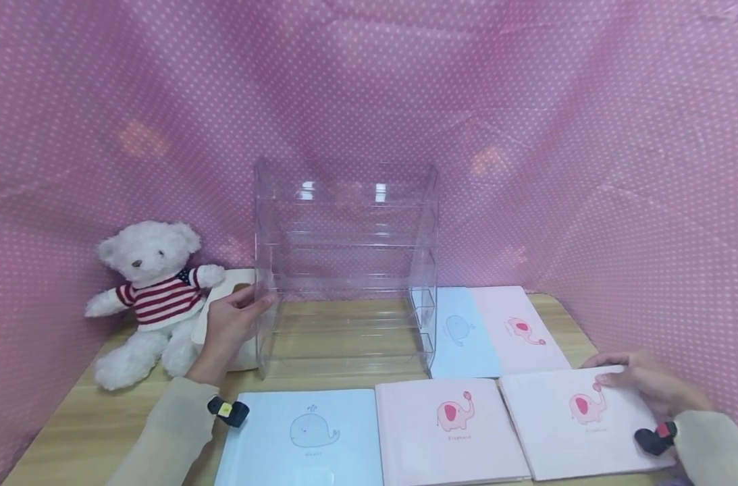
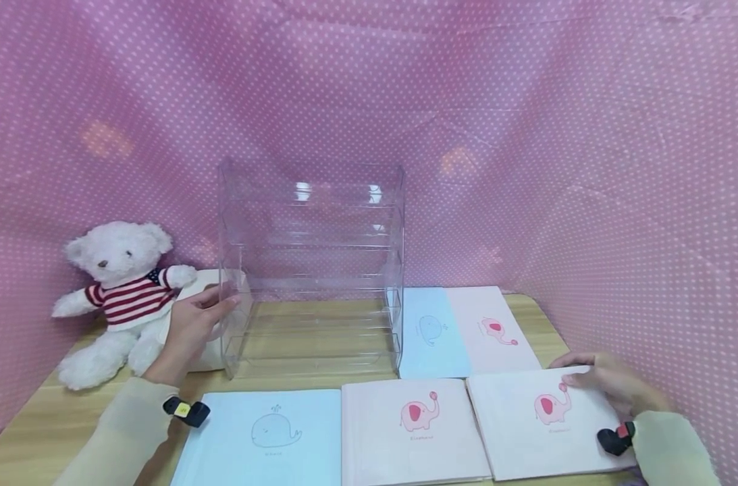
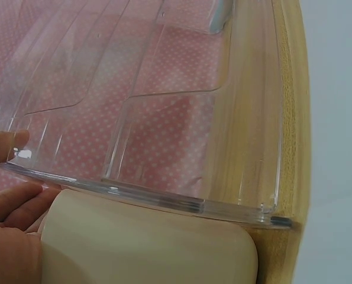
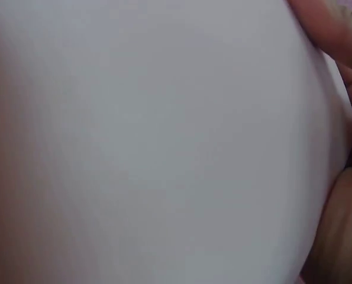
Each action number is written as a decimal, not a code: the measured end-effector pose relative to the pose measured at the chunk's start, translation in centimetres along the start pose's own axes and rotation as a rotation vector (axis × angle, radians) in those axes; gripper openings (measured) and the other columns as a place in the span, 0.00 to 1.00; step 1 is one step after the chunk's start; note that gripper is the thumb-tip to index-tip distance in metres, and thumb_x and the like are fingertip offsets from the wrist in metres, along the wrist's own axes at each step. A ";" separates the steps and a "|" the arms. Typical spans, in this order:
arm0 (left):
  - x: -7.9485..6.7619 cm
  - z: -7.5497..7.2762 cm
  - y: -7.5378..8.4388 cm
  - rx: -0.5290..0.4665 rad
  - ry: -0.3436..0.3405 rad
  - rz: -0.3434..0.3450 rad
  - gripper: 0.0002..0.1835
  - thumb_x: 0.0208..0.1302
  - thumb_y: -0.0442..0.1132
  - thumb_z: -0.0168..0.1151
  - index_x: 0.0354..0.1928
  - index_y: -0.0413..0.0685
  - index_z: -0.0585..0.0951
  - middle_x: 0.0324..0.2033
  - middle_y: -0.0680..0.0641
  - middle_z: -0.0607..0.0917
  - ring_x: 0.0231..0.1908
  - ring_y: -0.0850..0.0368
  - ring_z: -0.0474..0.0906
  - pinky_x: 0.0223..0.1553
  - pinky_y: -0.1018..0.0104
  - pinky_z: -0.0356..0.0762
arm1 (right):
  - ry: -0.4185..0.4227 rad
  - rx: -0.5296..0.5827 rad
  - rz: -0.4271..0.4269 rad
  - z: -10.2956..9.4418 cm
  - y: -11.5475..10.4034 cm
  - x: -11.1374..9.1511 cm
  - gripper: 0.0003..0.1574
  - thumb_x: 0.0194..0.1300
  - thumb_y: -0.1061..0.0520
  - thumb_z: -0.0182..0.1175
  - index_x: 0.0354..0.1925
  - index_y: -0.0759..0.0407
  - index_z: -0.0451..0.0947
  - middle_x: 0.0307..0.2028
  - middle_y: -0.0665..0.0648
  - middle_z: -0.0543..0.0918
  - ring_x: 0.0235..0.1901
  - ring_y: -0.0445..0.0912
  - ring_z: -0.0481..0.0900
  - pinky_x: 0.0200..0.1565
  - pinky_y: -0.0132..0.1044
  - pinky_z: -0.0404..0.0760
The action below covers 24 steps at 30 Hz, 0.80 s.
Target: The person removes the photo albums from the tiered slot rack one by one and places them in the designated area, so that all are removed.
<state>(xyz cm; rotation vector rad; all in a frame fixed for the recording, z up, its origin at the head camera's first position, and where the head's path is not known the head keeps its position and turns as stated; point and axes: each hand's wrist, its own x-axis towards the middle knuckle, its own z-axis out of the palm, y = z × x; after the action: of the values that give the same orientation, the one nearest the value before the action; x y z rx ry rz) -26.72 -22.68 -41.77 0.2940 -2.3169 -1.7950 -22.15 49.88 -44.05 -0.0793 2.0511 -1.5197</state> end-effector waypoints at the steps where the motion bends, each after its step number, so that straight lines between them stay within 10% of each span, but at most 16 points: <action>1: 0.0 0.0 0.0 0.003 -0.003 -0.003 0.34 0.61 0.54 0.72 0.66 0.49 0.78 0.63 0.40 0.82 0.42 0.78 0.78 0.41 0.84 0.78 | 0.016 -0.018 0.017 0.1 0.3 0.2 0.19 0.73 0.62 0.54 0.56 0.47 0.82 0.45 0.54 0.90 0.44 0.56 0.89 0.46 0.54 0.87; 10: -0.1 -0.1 0.2 0.005 0.001 0.007 0.34 0.61 0.55 0.73 0.66 0.48 0.78 0.62 0.39 0.82 0.40 0.79 0.78 0.40 0.83 0.78 | 0.009 -0.037 0.040 0.0 0.8 0.8 0.21 0.73 0.60 0.54 0.62 0.55 0.77 0.46 0.55 0.89 0.43 0.54 0.88 0.46 0.52 0.88; 17: -0.1 -0.1 0.2 -0.001 0.009 0.015 0.33 0.61 0.53 0.73 0.66 0.47 0.79 0.62 0.39 0.82 0.40 0.80 0.78 0.40 0.83 0.78 | 0.209 -0.245 0.062 0.7 0.7 1.1 0.30 0.69 0.51 0.62 0.64 0.65 0.74 0.47 0.47 0.88 0.42 0.46 0.85 0.43 0.40 0.84; 24: -0.1 0.0 0.1 0.014 0.001 0.000 0.35 0.61 0.56 0.72 0.67 0.49 0.78 0.63 0.40 0.82 0.44 0.75 0.79 0.41 0.83 0.77 | 0.308 -0.432 0.093 1.0 0.7 1.1 0.39 0.68 0.42 0.63 0.67 0.63 0.71 0.63 0.61 0.81 0.50 0.30 0.74 0.48 0.32 0.72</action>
<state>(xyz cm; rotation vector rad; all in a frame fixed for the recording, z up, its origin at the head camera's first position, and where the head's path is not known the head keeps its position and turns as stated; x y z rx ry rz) -26.63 -22.60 -41.71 0.2965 -2.3298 -1.7790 -22.40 48.83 -45.28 0.0887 2.5630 -1.0624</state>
